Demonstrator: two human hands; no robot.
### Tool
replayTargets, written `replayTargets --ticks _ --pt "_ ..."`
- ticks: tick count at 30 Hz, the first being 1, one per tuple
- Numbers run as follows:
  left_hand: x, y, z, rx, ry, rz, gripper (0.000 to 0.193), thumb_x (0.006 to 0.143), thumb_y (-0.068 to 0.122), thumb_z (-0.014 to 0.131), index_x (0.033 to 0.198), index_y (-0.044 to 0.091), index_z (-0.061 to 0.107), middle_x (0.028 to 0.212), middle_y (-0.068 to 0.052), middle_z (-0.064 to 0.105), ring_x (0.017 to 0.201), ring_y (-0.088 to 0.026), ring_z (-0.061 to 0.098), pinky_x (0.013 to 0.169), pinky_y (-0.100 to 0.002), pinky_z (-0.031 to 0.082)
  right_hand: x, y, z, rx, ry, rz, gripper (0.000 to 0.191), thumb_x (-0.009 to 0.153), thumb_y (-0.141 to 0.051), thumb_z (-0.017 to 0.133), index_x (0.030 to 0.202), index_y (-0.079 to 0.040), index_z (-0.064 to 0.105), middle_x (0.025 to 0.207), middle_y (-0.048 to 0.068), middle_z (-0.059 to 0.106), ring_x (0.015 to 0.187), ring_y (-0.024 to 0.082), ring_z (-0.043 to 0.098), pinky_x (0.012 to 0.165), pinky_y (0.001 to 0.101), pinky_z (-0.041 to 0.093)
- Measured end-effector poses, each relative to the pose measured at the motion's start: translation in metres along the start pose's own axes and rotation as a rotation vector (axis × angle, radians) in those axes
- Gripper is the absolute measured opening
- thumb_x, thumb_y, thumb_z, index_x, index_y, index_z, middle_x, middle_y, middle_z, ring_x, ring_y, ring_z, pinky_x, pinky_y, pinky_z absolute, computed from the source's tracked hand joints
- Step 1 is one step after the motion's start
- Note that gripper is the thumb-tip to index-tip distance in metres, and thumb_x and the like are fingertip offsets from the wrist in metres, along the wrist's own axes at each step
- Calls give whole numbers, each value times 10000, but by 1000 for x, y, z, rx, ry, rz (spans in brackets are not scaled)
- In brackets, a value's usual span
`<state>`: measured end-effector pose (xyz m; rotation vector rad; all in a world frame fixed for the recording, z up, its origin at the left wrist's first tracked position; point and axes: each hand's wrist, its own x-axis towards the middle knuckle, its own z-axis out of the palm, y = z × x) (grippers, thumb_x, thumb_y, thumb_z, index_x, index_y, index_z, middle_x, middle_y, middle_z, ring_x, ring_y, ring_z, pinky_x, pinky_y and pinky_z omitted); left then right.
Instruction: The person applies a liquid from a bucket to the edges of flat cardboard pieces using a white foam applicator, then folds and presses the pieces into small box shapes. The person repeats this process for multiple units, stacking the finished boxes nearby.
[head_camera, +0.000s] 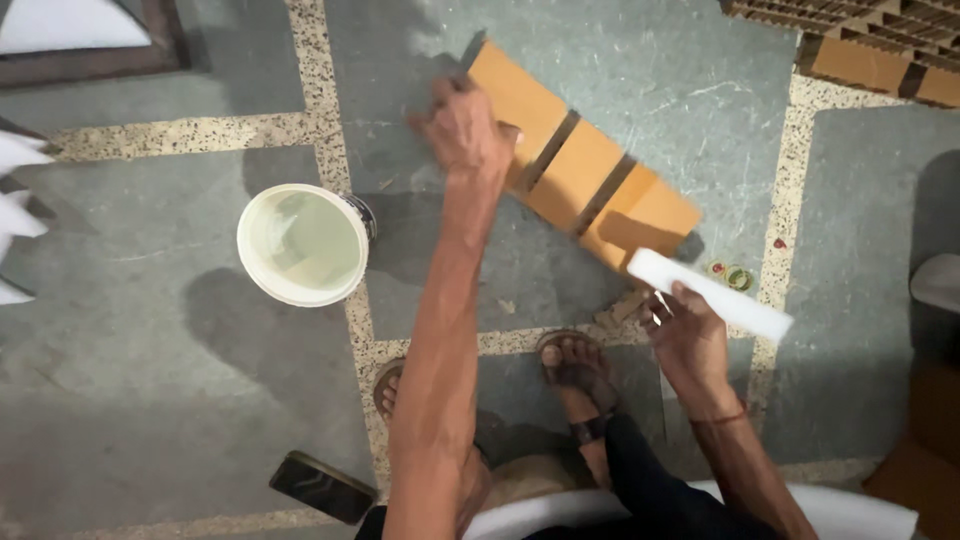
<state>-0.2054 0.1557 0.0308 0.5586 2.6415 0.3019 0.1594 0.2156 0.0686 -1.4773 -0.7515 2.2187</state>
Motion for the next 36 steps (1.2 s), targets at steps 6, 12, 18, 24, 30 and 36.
replayTargets --ticks 6,12,18,24,30,36 --pt "-56 -29 6 -203 110 -219 719 673 477 939 1102 -25 653 1125 -214 632 942 -383 710 770 -464 592 51 -50 2 -128 -122 -218 278 980 -183 729 1199 -52 619 1128 83 670 991 214 620 818 328 531" --pt "-127 -61 57 -663 191 -424 596 709 489 902 942 -15 685 878 -198 742 821 -366 727 765 -480 565 62 -93 71 -356 -150 -523 244 991 -99 735 1199 -12 643 1025 107 694 869 206 670 732 311 537" --pt "-174 -57 101 -934 416 -385 839 732 459 907 1249 -116 581 1077 -288 719 1030 -398 736 865 -451 584 -6 -37 194 -960 -747 -886 364 929 -132 807 1226 3 644 1091 105 709 965 156 687 806 292 582" --pt "-177 -58 89 -985 486 -105 539 770 366 836 1168 25 711 1020 -226 753 1000 -399 730 815 -446 568 -20 23 308 -1201 -1088 -1164 318 749 -160 893 1006 -27 761 1039 116 717 1084 277 664 878 467 545" --pt "-181 -55 68 -1184 367 -340 532 731 398 837 1085 24 704 896 -198 753 894 -376 750 771 -443 586 23 110 372 -1579 -909 -1389 505 625 -348 979 1041 -95 846 1711 244 214 1555 499 -19 1213 762 119" --pt "-181 -58 63 -1066 348 -345 569 715 389 861 1038 -39 671 903 -261 726 912 -424 724 781 -474 577 24 128 386 -1898 -817 -1089 843 486 -410 1018 1123 69 744 1682 264 197 1524 520 -118 1151 809 -18"
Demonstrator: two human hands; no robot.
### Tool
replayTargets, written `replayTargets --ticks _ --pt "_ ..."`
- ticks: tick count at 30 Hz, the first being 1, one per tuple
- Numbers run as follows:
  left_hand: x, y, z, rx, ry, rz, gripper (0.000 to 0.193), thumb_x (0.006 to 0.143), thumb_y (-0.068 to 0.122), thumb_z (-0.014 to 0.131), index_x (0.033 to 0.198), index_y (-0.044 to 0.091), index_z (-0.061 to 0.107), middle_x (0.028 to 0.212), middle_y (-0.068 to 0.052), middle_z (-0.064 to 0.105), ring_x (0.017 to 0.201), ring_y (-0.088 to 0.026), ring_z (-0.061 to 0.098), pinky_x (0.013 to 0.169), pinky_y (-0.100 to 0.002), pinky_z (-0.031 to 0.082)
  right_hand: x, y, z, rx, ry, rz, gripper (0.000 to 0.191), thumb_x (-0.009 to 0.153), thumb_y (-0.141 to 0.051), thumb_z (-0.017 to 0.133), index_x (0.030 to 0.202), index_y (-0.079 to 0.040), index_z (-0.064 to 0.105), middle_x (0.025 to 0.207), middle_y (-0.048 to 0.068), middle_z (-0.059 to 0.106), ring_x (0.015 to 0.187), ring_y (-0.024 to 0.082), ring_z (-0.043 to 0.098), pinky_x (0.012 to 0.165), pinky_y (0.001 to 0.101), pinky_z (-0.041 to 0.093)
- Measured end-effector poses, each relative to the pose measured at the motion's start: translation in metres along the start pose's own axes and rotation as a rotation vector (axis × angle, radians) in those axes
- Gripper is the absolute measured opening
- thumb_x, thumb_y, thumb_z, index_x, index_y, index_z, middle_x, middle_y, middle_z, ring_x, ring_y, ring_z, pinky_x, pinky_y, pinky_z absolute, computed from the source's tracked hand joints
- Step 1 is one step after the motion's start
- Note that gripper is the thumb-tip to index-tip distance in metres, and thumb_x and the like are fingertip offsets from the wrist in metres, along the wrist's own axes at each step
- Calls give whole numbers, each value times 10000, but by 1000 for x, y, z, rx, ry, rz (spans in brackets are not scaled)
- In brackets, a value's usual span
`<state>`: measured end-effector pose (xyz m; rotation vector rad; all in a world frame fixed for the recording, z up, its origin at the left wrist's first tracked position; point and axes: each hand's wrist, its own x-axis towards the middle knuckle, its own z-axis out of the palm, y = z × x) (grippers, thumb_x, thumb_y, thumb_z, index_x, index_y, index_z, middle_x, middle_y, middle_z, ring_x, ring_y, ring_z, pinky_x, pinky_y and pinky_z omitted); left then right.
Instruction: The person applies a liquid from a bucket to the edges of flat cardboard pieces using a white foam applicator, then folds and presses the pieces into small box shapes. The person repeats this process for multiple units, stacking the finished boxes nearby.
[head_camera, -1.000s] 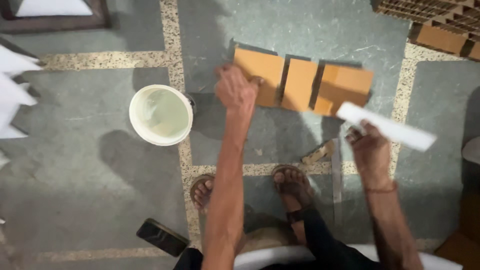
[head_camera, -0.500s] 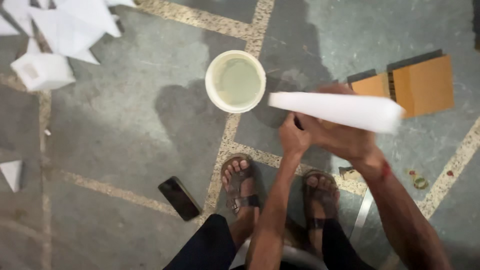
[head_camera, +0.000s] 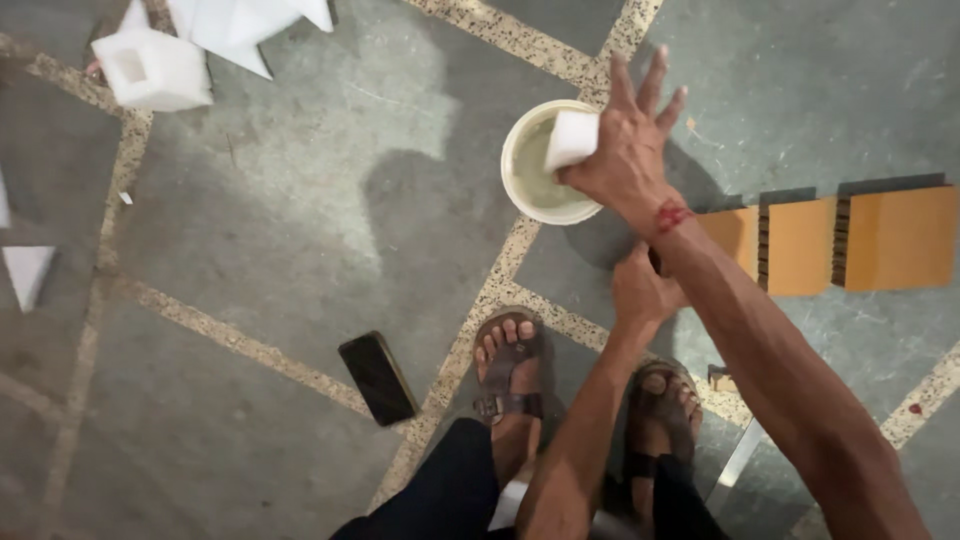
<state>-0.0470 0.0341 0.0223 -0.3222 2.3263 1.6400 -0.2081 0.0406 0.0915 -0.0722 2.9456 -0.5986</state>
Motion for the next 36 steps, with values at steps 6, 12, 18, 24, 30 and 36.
replayTargets --ticks 6,12,18,24,30,36 --pt "-3 -4 1 -68 10 -24 561 768 405 838 1065 -35 656 939 -269 724 892 -450 724 798 -486 574 -20 -3 -89 420 -33 56 535 707 -353 917 1113 -60 727 1140 187 752 1074 280 729 958 448 611" --pt "-3 -4 3 -11 43 -24 544 732 374 864 1029 -33 659 912 -270 718 869 -477 695 776 -517 556 -20 0 -100 444 -31 108 332 861 -308 874 1026 -33 789 859 101 766 669 158 726 570 311 592" --pt "-4 -7 6 -57 52 -4 483 767 373 846 995 -12 664 920 -244 730 879 -441 718 777 -491 574 -26 16 -86 532 12 90 361 870 -318 841 1041 -2 807 852 91 773 681 118 692 594 262 531" --pt "-3 -8 6 -56 37 -24 498 730 352 867 1001 -13 663 912 -238 737 863 -427 724 769 -482 577 -25 22 -90 513 -4 153 354 859 -313 831 1033 -7 799 835 96 765 673 125 686 571 277 519" --pt "-3 -9 7 -36 21 -47 501 734 325 872 1016 -30 659 914 -259 730 860 -439 722 768 -485 575 -26 22 -91 551 4 85 320 893 -285 820 1043 -3 798 861 88 771 699 109 683 596 260 528" --pt "-2 -10 7 -29 -27 -109 512 744 331 865 1034 -35 657 926 -257 734 856 -416 738 780 -466 587 -24 24 -92 547 -10 144 313 889 -293 824 1038 -19 799 841 78 758 674 104 668 571 261 520"
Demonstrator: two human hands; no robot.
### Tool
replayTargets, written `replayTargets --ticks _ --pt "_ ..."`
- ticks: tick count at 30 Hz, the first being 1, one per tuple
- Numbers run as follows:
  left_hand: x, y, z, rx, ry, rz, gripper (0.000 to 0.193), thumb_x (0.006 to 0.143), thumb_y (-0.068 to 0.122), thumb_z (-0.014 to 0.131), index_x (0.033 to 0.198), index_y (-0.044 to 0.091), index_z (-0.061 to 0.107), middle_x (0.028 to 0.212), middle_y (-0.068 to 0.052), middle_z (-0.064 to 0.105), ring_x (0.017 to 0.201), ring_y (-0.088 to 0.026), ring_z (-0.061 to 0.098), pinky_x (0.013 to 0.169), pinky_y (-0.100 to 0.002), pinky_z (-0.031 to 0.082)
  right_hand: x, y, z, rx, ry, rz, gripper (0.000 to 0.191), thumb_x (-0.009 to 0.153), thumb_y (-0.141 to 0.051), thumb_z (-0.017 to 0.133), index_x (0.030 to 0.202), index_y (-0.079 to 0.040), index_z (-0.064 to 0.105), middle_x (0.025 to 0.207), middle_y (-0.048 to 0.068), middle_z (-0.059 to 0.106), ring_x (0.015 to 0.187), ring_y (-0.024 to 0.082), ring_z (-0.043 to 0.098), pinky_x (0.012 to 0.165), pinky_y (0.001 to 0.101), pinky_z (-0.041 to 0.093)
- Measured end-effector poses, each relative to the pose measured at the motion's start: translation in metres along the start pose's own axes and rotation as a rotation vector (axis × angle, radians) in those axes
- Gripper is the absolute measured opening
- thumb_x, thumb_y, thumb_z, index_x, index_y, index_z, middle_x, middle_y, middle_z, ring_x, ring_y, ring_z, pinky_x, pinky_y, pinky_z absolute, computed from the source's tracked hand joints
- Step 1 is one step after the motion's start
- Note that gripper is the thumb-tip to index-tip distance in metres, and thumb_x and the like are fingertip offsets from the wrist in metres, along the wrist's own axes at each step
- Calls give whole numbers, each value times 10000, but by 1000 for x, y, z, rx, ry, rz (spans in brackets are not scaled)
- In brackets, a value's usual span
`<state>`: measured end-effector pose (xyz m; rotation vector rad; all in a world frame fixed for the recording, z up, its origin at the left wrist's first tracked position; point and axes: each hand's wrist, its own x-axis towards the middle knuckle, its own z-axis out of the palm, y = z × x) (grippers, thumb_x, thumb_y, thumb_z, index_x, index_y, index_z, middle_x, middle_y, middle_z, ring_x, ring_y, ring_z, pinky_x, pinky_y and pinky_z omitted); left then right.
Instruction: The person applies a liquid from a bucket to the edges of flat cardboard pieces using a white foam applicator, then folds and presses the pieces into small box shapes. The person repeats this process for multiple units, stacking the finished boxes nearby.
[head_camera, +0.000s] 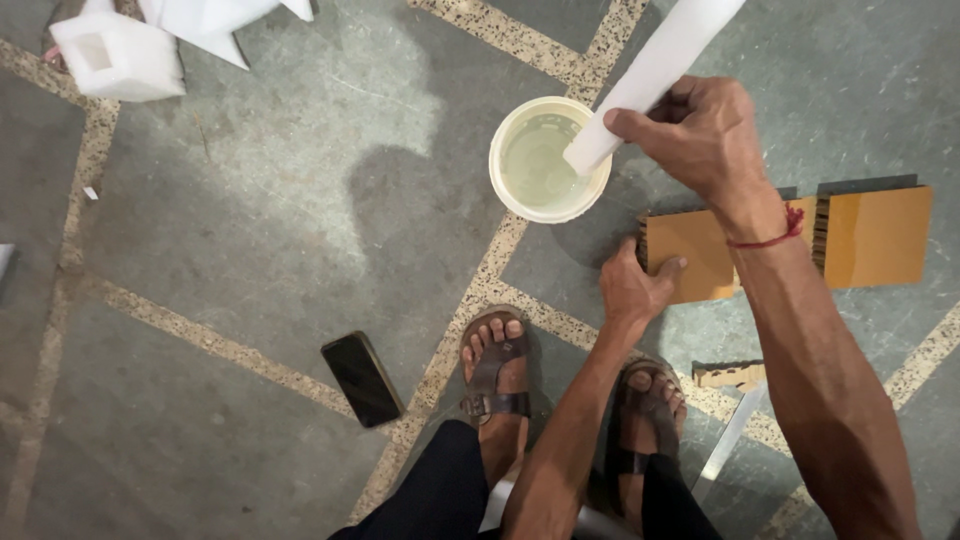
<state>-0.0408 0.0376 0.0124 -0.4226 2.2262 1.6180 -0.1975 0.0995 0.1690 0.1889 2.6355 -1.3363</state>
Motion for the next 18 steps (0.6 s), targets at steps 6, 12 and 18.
replayTargets --ticks 6,12,18 --pt "0 0 0 -11 -4 2 507 744 330 867 1023 -35 653 933 -252 739 854 -406 740 775 -462 585 2 3 -5 -60 4 -12 317 908 -312 813 1040 -24 804 818 77 753 665 112 667 563 277 505" --pt "0 0 0 -20 -31 -2 480 766 330 858 1015 -21 644 919 -238 734 833 -392 749 761 -455 587 5 12 -7 -67 21 -47 310 915 -311 816 1024 -22 800 814 78 752 659 108 662 560 276 509" --pt "1 2 -1 -11 5 29 477 755 322 858 1007 -26 652 915 -245 734 842 -416 735 764 -467 580 5 17 -9 -162 35 -106 295 928 -281 820 1023 -2 796 767 96 738 604 133 641 511 291 485"
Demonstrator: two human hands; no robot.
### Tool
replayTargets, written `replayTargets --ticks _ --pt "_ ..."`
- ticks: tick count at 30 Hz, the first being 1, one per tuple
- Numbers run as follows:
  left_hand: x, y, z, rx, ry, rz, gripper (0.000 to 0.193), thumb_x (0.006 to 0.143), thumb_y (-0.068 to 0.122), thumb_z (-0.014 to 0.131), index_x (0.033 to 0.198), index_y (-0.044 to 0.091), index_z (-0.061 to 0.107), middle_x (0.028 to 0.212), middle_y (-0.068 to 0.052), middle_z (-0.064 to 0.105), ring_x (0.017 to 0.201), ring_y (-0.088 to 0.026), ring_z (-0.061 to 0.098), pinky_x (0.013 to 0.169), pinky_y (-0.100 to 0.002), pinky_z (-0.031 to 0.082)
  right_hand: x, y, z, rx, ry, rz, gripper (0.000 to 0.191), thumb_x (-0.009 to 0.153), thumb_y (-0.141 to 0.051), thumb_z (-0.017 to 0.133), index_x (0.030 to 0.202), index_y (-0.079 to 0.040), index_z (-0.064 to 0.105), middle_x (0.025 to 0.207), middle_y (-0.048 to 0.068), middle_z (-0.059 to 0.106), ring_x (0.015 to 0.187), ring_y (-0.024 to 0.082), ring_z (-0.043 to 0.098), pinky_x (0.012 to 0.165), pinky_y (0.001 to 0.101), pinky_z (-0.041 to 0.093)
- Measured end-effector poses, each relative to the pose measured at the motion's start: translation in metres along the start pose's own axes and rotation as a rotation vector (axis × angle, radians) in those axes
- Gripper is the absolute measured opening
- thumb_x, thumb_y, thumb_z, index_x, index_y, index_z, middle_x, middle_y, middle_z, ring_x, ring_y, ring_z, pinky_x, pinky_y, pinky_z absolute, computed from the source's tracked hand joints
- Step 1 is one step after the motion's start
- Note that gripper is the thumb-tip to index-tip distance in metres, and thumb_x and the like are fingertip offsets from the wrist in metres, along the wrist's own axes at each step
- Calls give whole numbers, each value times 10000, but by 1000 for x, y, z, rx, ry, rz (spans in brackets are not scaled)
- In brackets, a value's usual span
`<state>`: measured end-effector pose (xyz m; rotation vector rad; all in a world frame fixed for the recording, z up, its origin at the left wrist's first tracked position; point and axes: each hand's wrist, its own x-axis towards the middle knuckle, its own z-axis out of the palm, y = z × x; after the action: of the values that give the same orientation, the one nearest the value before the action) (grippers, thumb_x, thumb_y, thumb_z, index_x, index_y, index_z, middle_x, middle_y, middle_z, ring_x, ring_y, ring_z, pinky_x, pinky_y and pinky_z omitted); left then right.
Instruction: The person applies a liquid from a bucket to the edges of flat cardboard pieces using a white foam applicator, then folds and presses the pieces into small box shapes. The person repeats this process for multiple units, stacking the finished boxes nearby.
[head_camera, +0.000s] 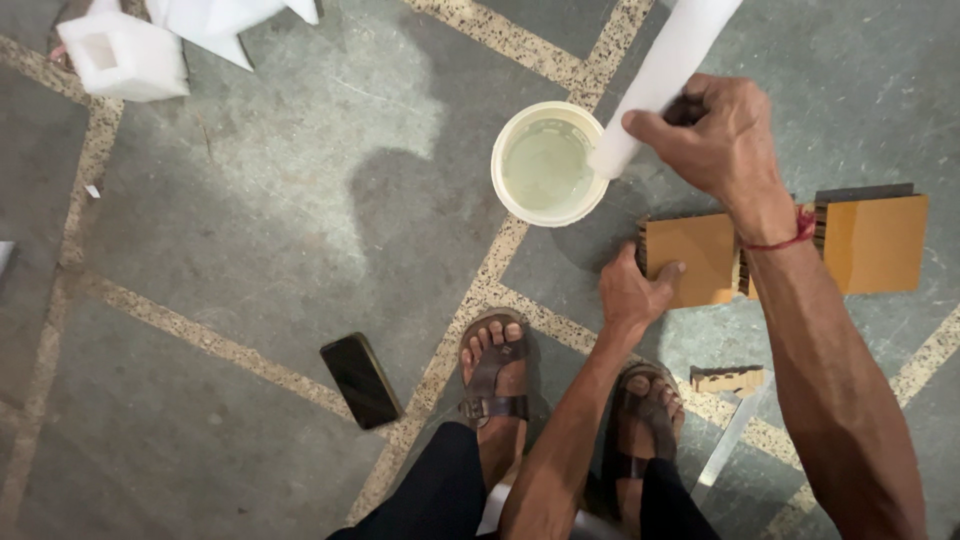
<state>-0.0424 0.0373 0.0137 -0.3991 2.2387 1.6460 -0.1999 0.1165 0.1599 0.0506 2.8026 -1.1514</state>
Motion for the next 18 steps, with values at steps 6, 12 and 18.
replayTargets --ticks 6,12,18 --pt "-2 -1 1 -12 20 24 496 752 329 850 1028 -31 648 925 -248 733 853 -420 735 779 -468 582 -9 2 -9 -55 -74 38 252 940 -236 801 1015 3 772 754 88 726 535 145 621 440 285 458" --pt "0 -3 3 8 8 -3 507 751 340 859 1024 -37 657 923 -242 740 849 -400 737 776 -463 583 -27 35 -24 -111 -141 122 252 911 -202 794 995 36 785 706 156 695 542 221 593 466 336 427" --pt "8 -19 12 -64 -29 -38 569 729 332 876 1118 -32 679 990 -197 756 905 -318 750 801 -436 583 -102 105 -54 1386 -26 399 364 1041 -154 774 1134 163 622 914 198 678 765 212 665 708 297 558"
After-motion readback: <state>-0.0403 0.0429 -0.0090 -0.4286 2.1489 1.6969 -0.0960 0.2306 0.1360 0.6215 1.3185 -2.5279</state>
